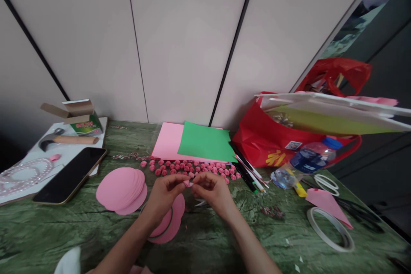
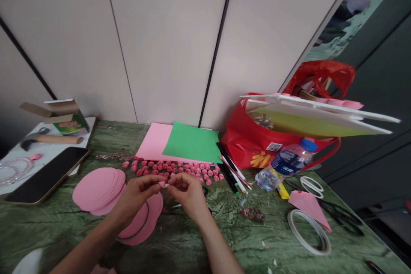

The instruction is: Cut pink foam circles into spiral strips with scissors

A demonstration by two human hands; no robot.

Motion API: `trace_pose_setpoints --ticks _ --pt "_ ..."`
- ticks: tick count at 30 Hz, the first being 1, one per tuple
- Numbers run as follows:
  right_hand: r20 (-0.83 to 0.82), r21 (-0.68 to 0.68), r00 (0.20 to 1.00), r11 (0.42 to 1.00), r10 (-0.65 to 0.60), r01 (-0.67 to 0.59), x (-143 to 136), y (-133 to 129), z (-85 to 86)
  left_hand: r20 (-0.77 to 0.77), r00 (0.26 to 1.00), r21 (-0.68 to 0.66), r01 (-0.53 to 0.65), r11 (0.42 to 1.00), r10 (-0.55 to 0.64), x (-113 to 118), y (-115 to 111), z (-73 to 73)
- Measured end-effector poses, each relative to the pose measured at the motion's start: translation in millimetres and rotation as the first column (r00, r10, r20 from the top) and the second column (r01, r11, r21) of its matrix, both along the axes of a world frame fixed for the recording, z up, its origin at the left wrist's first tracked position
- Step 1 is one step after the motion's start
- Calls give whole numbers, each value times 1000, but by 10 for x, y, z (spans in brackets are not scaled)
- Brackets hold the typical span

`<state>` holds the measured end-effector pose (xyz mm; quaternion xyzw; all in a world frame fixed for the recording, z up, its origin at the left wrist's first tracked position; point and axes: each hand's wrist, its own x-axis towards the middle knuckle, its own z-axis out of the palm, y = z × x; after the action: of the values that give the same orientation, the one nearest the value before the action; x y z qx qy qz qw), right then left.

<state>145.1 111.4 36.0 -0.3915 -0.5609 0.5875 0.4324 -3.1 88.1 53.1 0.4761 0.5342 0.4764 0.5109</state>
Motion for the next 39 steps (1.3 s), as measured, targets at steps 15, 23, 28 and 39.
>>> trace_pose_setpoints --ticks 15,23,28,39 --pt "141 267 989 961 32 -70 73 -19 77 542 840 -230 186 955 -33 -67 -24 -14" --pt "223 402 975 910 13 -104 83 -35 149 633 774 -342 317 885 -33 -130 -12 -9" --pt "257 416 966 898 33 -142 82 -43 168 646 760 -329 358 874 -68 -150 -10 -17" --pt "194 307 978 942 79 -137 64 -66 132 637 768 -344 361 867 -67 -148 -16 -19"
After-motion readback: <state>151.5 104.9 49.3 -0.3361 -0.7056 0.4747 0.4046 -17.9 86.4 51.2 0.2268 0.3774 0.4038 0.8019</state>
